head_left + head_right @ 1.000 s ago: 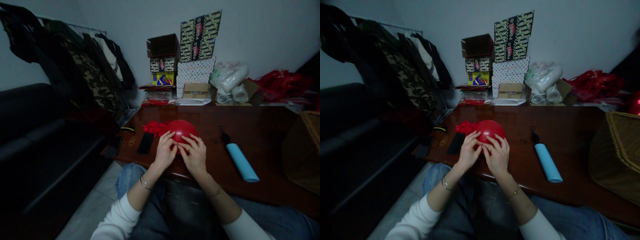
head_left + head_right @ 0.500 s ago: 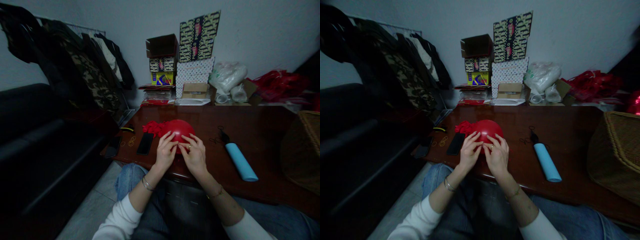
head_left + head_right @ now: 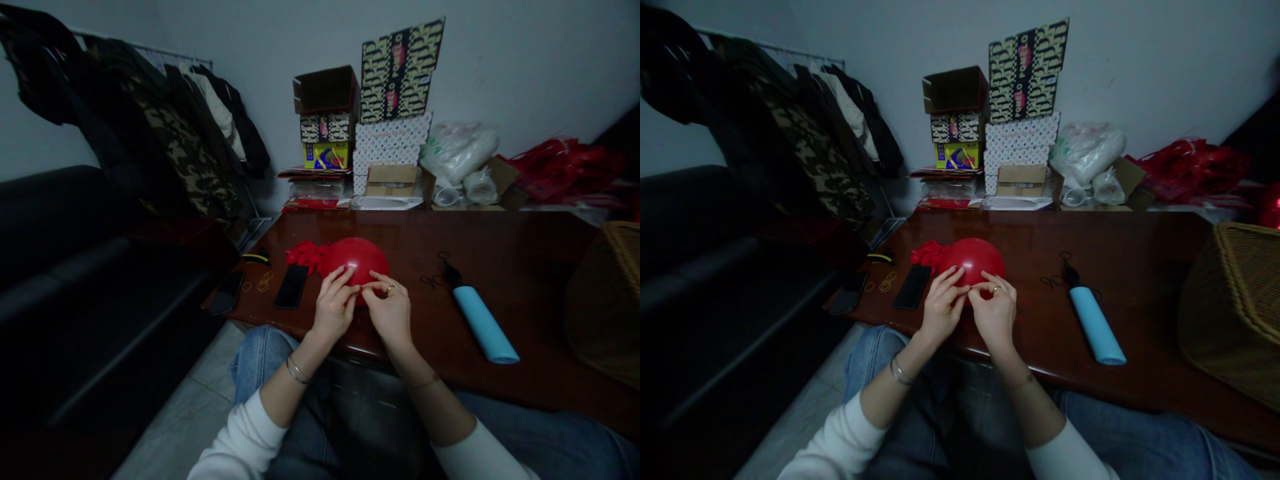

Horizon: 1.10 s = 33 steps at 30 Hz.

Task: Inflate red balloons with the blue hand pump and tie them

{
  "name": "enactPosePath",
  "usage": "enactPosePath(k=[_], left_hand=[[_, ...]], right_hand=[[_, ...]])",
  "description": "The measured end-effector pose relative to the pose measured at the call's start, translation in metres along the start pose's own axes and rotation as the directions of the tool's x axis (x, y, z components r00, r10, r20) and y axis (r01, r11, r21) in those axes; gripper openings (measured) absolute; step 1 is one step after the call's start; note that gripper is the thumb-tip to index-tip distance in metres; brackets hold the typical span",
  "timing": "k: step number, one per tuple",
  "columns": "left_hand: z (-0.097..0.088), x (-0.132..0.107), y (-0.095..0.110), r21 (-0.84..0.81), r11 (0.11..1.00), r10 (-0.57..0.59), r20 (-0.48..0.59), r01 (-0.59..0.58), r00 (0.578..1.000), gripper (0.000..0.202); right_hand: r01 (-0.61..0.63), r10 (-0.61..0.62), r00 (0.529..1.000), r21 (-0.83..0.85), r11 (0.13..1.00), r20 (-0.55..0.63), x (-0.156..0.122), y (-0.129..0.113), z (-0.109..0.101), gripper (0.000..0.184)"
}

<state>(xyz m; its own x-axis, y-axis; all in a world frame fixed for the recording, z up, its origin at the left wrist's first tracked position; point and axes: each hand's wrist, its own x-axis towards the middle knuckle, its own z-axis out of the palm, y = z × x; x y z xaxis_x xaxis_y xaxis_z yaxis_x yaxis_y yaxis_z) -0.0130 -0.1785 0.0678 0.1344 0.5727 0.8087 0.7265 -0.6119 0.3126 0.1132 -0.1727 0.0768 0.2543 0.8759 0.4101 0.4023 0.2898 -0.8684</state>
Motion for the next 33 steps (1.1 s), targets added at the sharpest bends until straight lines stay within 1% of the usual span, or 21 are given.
enactPosePath(k=[3,6,8,10,12,13,15,18,20,22,25,27,29,31,33], left_hand=[[-0.003,0.001,0.0,-0.044,0.998,-0.048,-0.009,0.048,0.999,0.015],[-0.004,0.001,-0.001,-0.084,0.995,-0.052,0.004,0.053,0.999,0.015],[-0.004,0.0,-0.001,-0.083,0.993,-0.077,0.02,0.079,0.997,0.015],[-0.004,0.0,-0.002,-0.054,0.986,-0.155,0.004,0.155,0.988,0.011],[-0.003,0.001,-0.001,-0.035,0.97,-0.241,-0.028,0.24,0.97,0.006],[-0.003,0.001,-0.001,-0.042,0.964,-0.264,-0.033,0.262,0.964,0.005],[-0.003,0.001,0.0,-0.088,0.96,-0.269,-0.009,0.267,0.963,0.003],[-0.004,0.001,0.0,-0.171,0.954,-0.242,0.05,0.247,0.969,0.003],[-0.005,0.001,-0.002,-0.202,0.948,-0.236,0.067,0.245,0.97,0.005],[-0.005,0.001,-0.004,-0.23,0.938,-0.255,0.05,0.259,0.966,0.007],[-0.004,0.004,-0.007,-0.272,0.913,-0.308,0.022,0.302,0.951,0.006],[-0.004,0.007,-0.008,-0.287,0.905,-0.322,0.021,0.314,0.947,0.007],[-0.005,0.01,-0.008,-0.283,0.909,-0.314,0.022,0.307,0.949,0.008],[-0.006,0.012,-0.008,-0.268,0.919,-0.293,0.025,0.289,0.956,0.008],[-0.008,0.014,-0.007,-0.255,0.93,-0.265,0.041,0.267,0.963,0.008]], right_hand=[[-0.021,0.02,1.0,0.047,0.999,0.022,0.001,0.003,0.0,0.013],[0.006,-0.006,1.0,0.021,1.0,0.006,0.0,0.003,0.001,0.013],[0.042,-0.042,0.999,0.006,0.999,-0.006,-0.002,0.002,0.001,0.013],[0.081,-0.081,0.996,-0.017,0.997,-0.023,-0.004,0.003,0.002,0.013],[0.111,-0.113,0.993,-0.049,0.993,-0.039,-0.005,0.004,0.003,0.012],[0.122,-0.125,0.991,-0.064,0.99,-0.047,-0.005,0.005,0.003,0.012],[0.139,-0.145,0.988,-0.096,0.986,-0.056,-0.004,0.006,0.003,0.012],[0.174,-0.185,0.981,-0.141,0.974,-0.063,0.001,0.009,0.001,0.011],[0.223,-0.234,0.97,-0.152,0.963,-0.06,0.003,0.011,0.0,0.011],[0.303,-0.31,0.95,-0.137,0.943,-0.032,0.005,0.013,-0.002,0.012],[0.433,-0.428,0.901,-0.109,0.895,0.068,0.006,0.016,-0.004,0.017],[0.494,-0.474,0.866,-0.13,0.86,0.16,0.008,0.016,-0.007,0.028],[0.531,-0.48,0.839,-0.193,0.825,0.258,0.01,0.016,-0.009,0.051],[0.538,-0.44,0.829,-0.28,0.795,0.345,0.014,0.016,-0.01,0.075],[0.527,-0.384,0.834,-0.363,0.769,0.397,0.018,0.014,-0.01,0.091]])
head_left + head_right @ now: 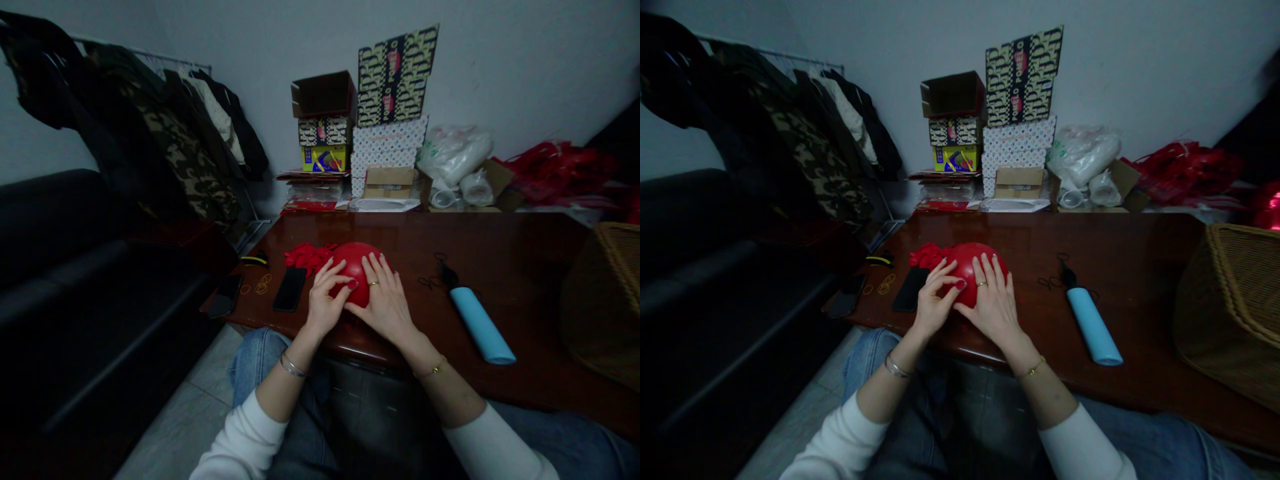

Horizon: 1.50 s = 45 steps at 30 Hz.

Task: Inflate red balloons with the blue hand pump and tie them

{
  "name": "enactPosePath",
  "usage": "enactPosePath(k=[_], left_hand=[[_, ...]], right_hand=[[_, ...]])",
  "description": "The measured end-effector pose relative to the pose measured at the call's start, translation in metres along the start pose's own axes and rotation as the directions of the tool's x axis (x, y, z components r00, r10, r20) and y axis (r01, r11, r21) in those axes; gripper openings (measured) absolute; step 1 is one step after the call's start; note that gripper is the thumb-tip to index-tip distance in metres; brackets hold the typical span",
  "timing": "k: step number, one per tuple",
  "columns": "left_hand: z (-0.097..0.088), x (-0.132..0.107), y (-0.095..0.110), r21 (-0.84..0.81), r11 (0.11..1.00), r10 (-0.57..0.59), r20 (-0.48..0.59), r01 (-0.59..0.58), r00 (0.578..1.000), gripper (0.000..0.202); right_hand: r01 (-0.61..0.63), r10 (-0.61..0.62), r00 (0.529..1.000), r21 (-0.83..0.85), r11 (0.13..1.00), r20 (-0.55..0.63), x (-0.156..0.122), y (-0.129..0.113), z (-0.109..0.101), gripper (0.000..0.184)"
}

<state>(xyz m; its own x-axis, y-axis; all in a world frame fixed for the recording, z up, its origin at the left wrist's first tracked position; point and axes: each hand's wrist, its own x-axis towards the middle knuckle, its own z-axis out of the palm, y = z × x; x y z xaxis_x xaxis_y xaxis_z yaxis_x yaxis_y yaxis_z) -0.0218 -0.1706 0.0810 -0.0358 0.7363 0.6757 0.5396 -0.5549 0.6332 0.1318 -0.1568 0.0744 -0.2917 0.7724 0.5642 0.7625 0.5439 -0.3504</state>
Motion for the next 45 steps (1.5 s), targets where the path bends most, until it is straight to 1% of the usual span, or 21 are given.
enactPosePath(k=[4,7,9,11,16,18,22,24,27,30,32,35,38,41,45], left_hand=[[-0.002,0.002,0.003,0.008,1.0,0.024,0.046,-0.024,0.999,0.006],[-0.002,0.003,0.003,-0.012,1.0,-0.023,0.03,0.024,0.999,0.005],[-0.002,0.004,0.001,-0.02,0.998,-0.061,0.02,0.061,0.998,0.006],[-0.002,0.005,-0.001,-0.007,0.997,-0.073,0.026,0.073,0.997,0.006],[-0.004,0.005,-0.003,0.077,0.997,-0.022,0.119,0.013,0.993,0.01],[-0.005,0.004,-0.003,0.098,0.995,0.005,0.151,-0.02,0.989,0.022],[-0.006,0.004,-0.005,0.18,0.981,0.039,0.196,-0.075,0.98,0.056],[-0.006,0.005,-0.007,0.232,0.968,0.038,0.231,-0.093,0.972,0.066],[-0.006,0.006,-0.01,0.262,0.962,0.006,0.266,-0.078,0.964,0.073],[-0.006,0.006,-0.011,0.247,0.968,-0.035,0.281,-0.037,0.959,0.082],[-0.006,0.007,-0.011,0.246,0.969,-0.055,0.295,-0.02,0.954,0.091],[-0.006,0.007,-0.01,0.324,0.946,-0.102,0.315,-0.006,0.944,0.101],[-0.007,0.008,-0.01,0.419,0.908,-0.138,0.311,-0.005,0.94,0.108],[-0.009,0.008,-0.012,0.436,0.9,-0.169,0.318,0.014,0.933,0.11],[-0.011,0.006,-0.015,0.398,0.915,-0.217,0.344,0.068,0.914,0.11]], right_hand=[[-0.021,0.028,0.997,-0.11,0.994,0.067,0.008,0.0,-0.001,0.101],[-0.014,0.026,0.996,-0.14,0.99,0.08,0.011,0.0,0.0,0.105],[-0.02,0.033,0.996,-0.146,0.989,0.086,0.011,0.0,0.0,0.105],[-0.027,0.041,0.994,-0.145,0.989,0.096,0.011,-0.001,0.0,0.103],[-0.042,0.056,0.993,-0.139,0.989,0.101,0.012,-0.001,-0.001,0.099],[-0.045,0.058,0.994,-0.14,0.989,0.095,0.012,-0.001,-0.001,0.097],[-0.04,0.052,0.995,-0.14,0.989,0.088,0.011,-0.003,-0.002,0.095],[-0.033,0.048,0.994,-0.153,0.988,0.098,0.01,-0.003,-0.003,0.097],[-0.014,0.036,0.992,-0.177,0.984,0.12,0.009,-0.001,-0.003,0.102],[0.014,0.012,0.991,-0.192,0.981,0.134,0.007,0.004,-0.004,0.107],[0.023,0.004,0.991,-0.196,0.98,0.136,0.007,0.007,-0.005,0.113],[0.019,0.01,0.99,-0.204,0.979,0.139,0.008,0.011,-0.008,0.122],[0.006,0.033,0.985,-0.222,0.975,0.17,0.008,0.013,-0.01,0.126],[-0.008,0.05,0.982,-0.229,0.973,0.181,0.006,0.016,-0.008,0.128],[0.003,0.038,0.986,-0.246,0.969,0.16,0.003,0.019,-0.003,0.128]])
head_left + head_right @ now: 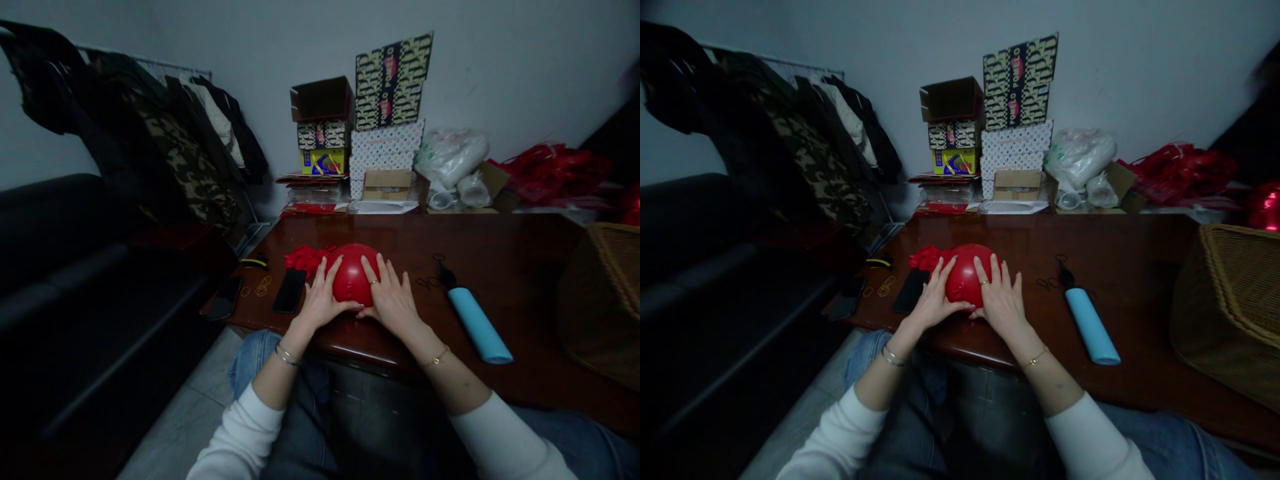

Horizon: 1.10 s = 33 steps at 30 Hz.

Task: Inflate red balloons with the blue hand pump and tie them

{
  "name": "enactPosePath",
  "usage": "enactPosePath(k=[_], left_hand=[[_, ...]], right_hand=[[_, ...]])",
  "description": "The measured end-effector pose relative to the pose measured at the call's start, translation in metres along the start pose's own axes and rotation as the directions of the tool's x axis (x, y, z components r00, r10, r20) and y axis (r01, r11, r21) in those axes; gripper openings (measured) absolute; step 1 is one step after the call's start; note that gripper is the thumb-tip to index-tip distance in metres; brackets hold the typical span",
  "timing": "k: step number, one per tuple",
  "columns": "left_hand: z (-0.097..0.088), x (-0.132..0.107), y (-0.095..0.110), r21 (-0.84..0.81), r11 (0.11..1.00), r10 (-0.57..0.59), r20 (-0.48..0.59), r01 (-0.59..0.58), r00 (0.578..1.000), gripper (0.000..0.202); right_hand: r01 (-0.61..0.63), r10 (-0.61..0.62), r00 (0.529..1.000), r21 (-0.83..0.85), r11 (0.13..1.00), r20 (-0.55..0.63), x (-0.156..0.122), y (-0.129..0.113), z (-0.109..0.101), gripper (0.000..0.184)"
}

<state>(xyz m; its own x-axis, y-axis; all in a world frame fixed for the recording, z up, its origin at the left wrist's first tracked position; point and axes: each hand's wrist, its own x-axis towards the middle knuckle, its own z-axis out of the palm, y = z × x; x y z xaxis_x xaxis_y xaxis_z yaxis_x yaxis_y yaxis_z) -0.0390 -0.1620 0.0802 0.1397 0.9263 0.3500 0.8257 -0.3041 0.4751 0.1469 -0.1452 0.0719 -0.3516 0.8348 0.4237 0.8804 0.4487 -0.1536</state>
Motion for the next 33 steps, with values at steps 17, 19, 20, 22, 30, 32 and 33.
enactPosePath(k=[17,19,20,22,30,32,33], left_hand=[[0.004,0.01,0.01,0.066,0.995,0.081,-0.09,-0.075,0.993,0.106],[0.005,0.013,0.011,0.072,0.994,0.086,-0.09,-0.08,0.992,0.106],[0.006,0.015,0.012,0.076,0.994,0.09,-0.09,-0.083,0.992,0.106],[0.008,0.019,0.015,0.085,0.992,0.099,-0.09,-0.091,0.991,0.105],[0.014,0.034,0.033,0.132,0.984,0.125,-0.059,-0.116,0.99,0.101],[0.017,0.039,0.037,0.127,0.984,0.134,-0.058,-0.125,0.989,0.102],[0.018,0.041,0.039,0.123,0.984,0.139,-0.057,-0.132,0.989,0.102]], right_hand=[[-0.008,0.002,0.994,-0.053,0.999,-0.113,0.0,0.002,-0.002,0.106],[-0.015,0.008,0.993,-0.057,0.998,-0.12,0.001,0.004,-0.004,0.107],[-0.019,0.012,0.992,-0.059,0.998,-0.122,0.002,0.006,-0.005,0.107],[-0.026,0.018,0.992,-0.066,0.997,-0.127,0.003,0.009,-0.008,0.107],[-0.053,0.033,0.987,-0.122,0.991,-0.156,0.002,0.027,-0.021,0.104],[-0.063,0.04,0.985,-0.134,0.989,-0.167,0.001,0.032,-0.024,0.104],[-0.068,0.044,0.984,-0.139,0.988,-0.173,0.001,0.035,-0.025,0.105]])
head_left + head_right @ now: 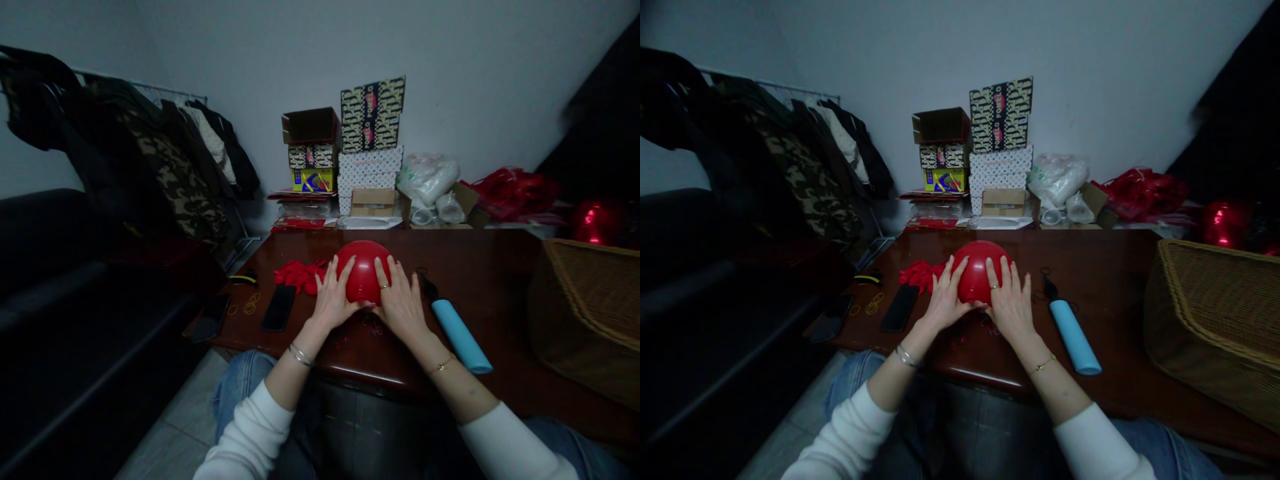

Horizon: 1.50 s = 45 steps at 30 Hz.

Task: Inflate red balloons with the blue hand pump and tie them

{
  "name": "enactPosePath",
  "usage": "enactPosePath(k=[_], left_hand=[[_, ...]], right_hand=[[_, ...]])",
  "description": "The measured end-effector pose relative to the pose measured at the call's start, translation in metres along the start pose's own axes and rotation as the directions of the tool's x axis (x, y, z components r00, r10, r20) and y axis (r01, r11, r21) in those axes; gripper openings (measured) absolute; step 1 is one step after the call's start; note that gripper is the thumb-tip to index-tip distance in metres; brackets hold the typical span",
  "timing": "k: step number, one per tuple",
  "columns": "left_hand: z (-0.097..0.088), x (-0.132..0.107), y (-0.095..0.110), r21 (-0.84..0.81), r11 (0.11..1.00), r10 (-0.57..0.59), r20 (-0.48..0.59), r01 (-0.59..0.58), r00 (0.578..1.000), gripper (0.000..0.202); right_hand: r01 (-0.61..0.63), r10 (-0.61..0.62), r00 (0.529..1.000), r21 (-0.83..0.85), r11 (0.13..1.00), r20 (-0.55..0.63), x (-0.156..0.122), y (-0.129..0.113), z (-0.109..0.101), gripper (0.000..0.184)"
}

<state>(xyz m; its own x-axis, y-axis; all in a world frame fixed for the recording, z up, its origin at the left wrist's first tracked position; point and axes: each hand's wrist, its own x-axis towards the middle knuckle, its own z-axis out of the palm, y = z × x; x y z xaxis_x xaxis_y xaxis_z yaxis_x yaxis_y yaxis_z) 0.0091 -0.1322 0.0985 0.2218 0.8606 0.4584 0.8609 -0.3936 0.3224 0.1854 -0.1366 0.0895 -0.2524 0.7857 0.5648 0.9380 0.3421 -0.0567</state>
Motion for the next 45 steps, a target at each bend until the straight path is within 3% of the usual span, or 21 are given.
enactPosePath(k=[10,25,35,45], left_hand=[[0.01,0.025,0.03,-0.039,0.997,0.06,0.01,-0.06,0.998,0.103],[0.031,0.067,0.099,-0.174,0.956,0.23,-0.061,-0.237,0.971,0.105],[0.045,0.099,0.156,-0.315,0.834,0.419,-0.17,-0.453,0.892,0.107],[0.052,0.123,0.217,-0.354,0.772,0.511,-0.146,-0.527,0.847,0.106]], right_hand=[[-0.046,0.043,0.998,-0.049,0.998,-0.053,-0.002,0.032,-0.016,0.102],[-0.143,0.119,0.983,-0.178,0.974,-0.142,-0.013,0.093,-0.066,0.098],[-0.239,0.188,0.959,-0.254,0.937,-0.211,-0.027,0.137,-0.104,0.091],[-0.314,0.231,0.929,-0.284,0.906,-0.29,-0.044,0.184,-0.135,0.099]])
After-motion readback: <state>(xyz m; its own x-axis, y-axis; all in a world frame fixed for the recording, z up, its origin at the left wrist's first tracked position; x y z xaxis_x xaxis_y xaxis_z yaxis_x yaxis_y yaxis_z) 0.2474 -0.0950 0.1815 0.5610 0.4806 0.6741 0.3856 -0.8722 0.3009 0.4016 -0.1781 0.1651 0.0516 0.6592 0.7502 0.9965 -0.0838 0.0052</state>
